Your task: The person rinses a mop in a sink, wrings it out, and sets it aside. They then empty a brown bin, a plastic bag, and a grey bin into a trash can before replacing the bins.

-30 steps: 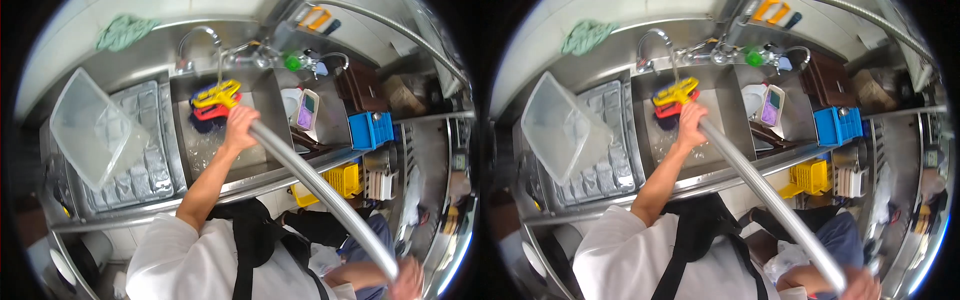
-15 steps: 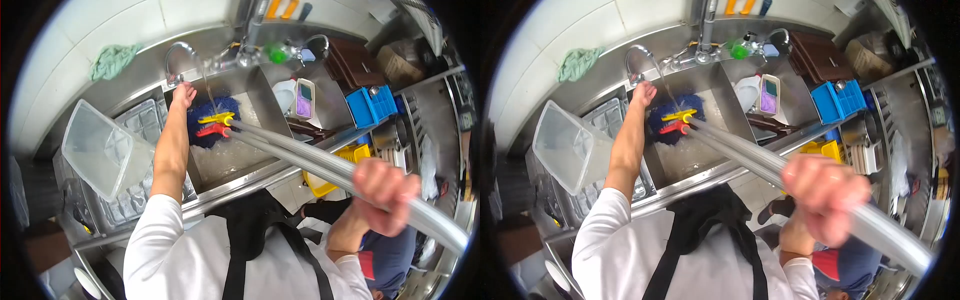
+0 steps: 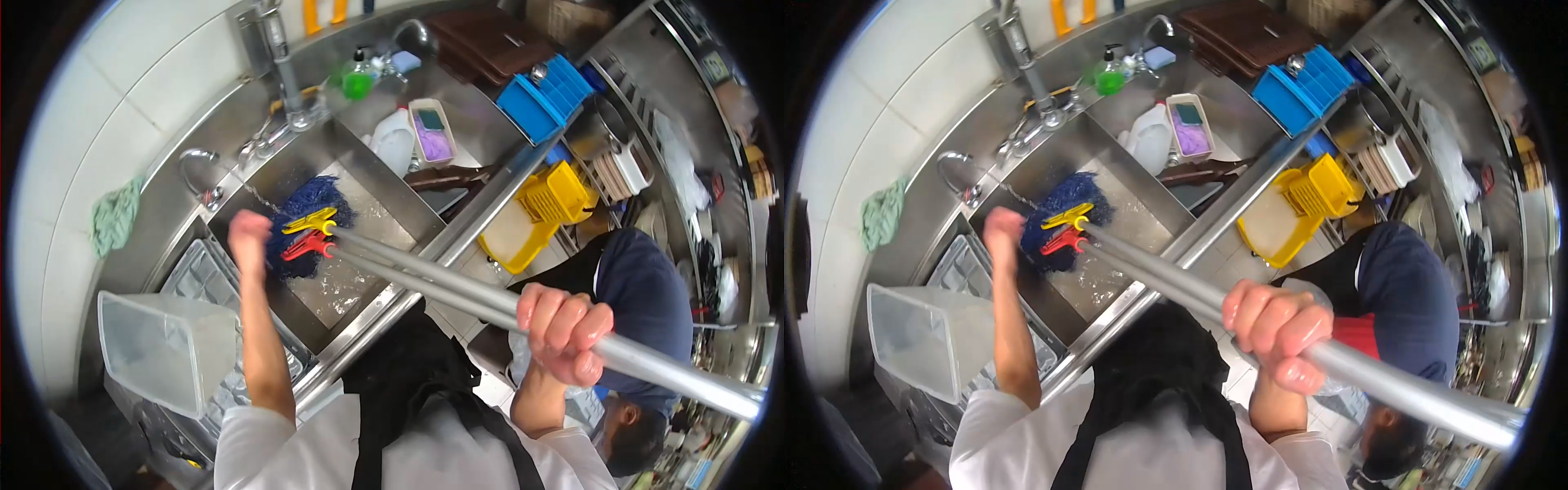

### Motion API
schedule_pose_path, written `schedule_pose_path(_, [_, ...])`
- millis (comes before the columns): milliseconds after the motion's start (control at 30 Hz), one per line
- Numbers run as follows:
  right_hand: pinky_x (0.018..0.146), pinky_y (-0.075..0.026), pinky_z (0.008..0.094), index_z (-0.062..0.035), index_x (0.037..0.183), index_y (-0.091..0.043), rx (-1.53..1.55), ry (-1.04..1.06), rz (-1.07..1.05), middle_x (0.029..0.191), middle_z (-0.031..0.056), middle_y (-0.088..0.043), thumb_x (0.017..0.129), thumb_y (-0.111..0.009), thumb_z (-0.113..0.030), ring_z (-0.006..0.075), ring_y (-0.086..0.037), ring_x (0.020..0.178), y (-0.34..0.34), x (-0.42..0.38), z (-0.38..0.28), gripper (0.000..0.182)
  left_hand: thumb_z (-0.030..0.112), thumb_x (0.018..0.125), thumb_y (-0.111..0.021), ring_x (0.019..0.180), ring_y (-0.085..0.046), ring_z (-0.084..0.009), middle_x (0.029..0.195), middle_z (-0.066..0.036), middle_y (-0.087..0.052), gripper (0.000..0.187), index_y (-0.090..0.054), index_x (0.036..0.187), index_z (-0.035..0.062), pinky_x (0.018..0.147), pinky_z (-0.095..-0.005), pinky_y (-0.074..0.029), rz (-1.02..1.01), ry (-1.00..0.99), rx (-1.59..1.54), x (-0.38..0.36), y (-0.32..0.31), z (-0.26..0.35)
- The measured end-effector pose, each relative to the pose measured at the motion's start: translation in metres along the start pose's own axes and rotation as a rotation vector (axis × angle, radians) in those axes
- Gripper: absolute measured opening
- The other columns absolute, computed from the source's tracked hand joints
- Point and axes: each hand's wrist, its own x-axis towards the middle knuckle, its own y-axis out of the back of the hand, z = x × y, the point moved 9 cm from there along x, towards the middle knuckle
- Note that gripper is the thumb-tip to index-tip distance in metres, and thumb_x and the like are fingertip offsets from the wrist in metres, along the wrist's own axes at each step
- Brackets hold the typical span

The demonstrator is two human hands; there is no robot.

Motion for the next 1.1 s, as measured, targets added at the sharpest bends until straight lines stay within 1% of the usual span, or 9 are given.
schedule_pose_path(33, [0.065,-0.045,0.0398,-0.0103,0.072,-0.045,0.01,0.015,-0.017,0.064,0.0038,-0.052,0.076,-0.066,-0.017,0.0202,-0.051,0.056,-0.002,-0.002,0.001,0.022,0.005,0.07,-0.069,0.113,-0.06,-0.0269,0.114,-0.014,-0.064,0.032,-0.063,0.101,0.0019,0.1,-0.037,-0.047,-0.074,-0.456,0.435,-0.037,-0.043,0.001])
schedule_pose_path(67, [0.064,-0.045,0.0398,-0.0102,0.072,-0.045,0.024,0.025,-0.03,0.065,0.004,-0.053,0.078,-0.069,-0.019,0.0206,-0.051,0.057,-0.005,-0.007,0.002,0.027,0.005,0.058,-0.076,0.125,-0.052,-0.0342,0.127,-0.019,-0.058,0.063,-0.058,0.118,0.0003,0.108,-0.0409,-0.04,-0.302,-0.27,0.161,-0.079,-0.098,0.016])
schedule_pose_path(133, [0.063,-0.045,0.0397,-0.0093,0.073,-0.048,0.029,0.003,-0.063,0.066,0.0046,-0.053,0.082,-0.07,-0.023,0.0213,-0.052,0.058,-0.018,-0.014,0.0,0.028,0.009,0.06,-0.075,0.123,-0.052,-0.0397,0.127,-0.021,-0.057,0.075,-0.051,0.13,0.002,0.108,-0.0436,-0.039,-0.179,-0.514,0.489,-0.132,-0.149,0.023])
schedule_pose_path(267, [0.064,-0.048,0.0363,-0.0119,0.079,-0.053,-0.008,-0.023,-0.474,0.07,0.0031,-0.06,0.089,-0.072,-0.037,0.0187,-0.057,0.063,-0.066,-0.019,-0.03,0.033,0.016,0.077,-0.076,0.118,-0.055,-0.0382,0.119,-0.017,-0.062,0.05,-0.056,0.122,0.0065,0.105,-0.0449,-0.038,0.27,-0.689,0.321,-0.125,-0.149,-0.009])
schedule_pose_path(533, [0.061,-0.055,0.0368,-0.0069,0.074,-0.063,0.087,0.049,-0.721,0.063,0.0064,-0.065,0.081,-0.078,-0.017,0.0191,-0.063,0.055,-0.076,-0.078,-0.215,0.02,0.008,0.083,-0.074,0.088,-0.062,-0.0298,0.09,-0.011,-0.064,0.015,-0.061,0.091,0.0032,0.098,-0.0475,-0.042,0.399,-0.947,0.303,-0.209,-0.169,0.148])
schedule_pose_path(667, [0.06,-0.056,0.0329,-0.0094,0.06,-0.065,0.082,0.238,-0.291,0.055,0.0055,-0.064,0.074,-0.079,-0.01,0.0177,-0.063,0.049,-0.07,-0.118,-0.293,0.019,0.009,0.078,-0.077,0.09,-0.064,-0.0257,0.09,-0.008,-0.066,0.019,-0.063,0.091,0.008,0.102,-0.0499,-0.041,0.445,-1.11,0.333,-0.259,-0.177,0.204])
schedule_pose_path(867, [0.066,-0.054,0.0259,-0.0127,0.058,-0.066,-0.088,0.356,-0.178,0.056,0.0009,-0.065,0.067,-0.081,-0.009,0.0138,-0.065,0.052,-0.046,-0.209,-0.434,0.018,0.01,0.074,-0.08,0.081,-0.064,-0.0218,0.081,-0.004,-0.065,0.021,-0.063,0.086,0.0097,0.099,-0.0417,-0.039,0.434,-1.253,0.228,-0.316,-0.199,0.276])
schedule_pose_path(933, [0.086,-0.051,0.0251,-0.0133,0.066,-0.069,-0.146,0.38,-0.012,0.069,-0.0026,-0.071,0.071,-0.075,-0.017,0.0123,-0.07,0.068,-0.036,-0.232,-0.454,0.009,0.012,0.076,-0.079,0.079,-0.064,-0.021,0.08,-0.004,-0.065,0.019,-0.063,0.086,0.0104,0.099,-0.0404,-0.037,0.414,-1.29,0.222,-0.335,-0.206,0.297])
schedule_pose_path(1100, [0.088,-0.052,0.0315,-0.0089,0.084,-0.068,-0.43,0.385,-0.203,0.087,0.0065,-0.069,0.085,-0.058,-0.033,0.0215,-0.068,0.082,-0.075,-0.265,-0.481,0.026,0.014,0.075,-0.08,0.078,-0.063,-0.0202,0.077,-0.003,-0.064,0.02,-0.063,0.086,0.0117,0.099,-0.039,-0.036,0.438,-1.412,0.142,-0.368,-0.213,0.332])
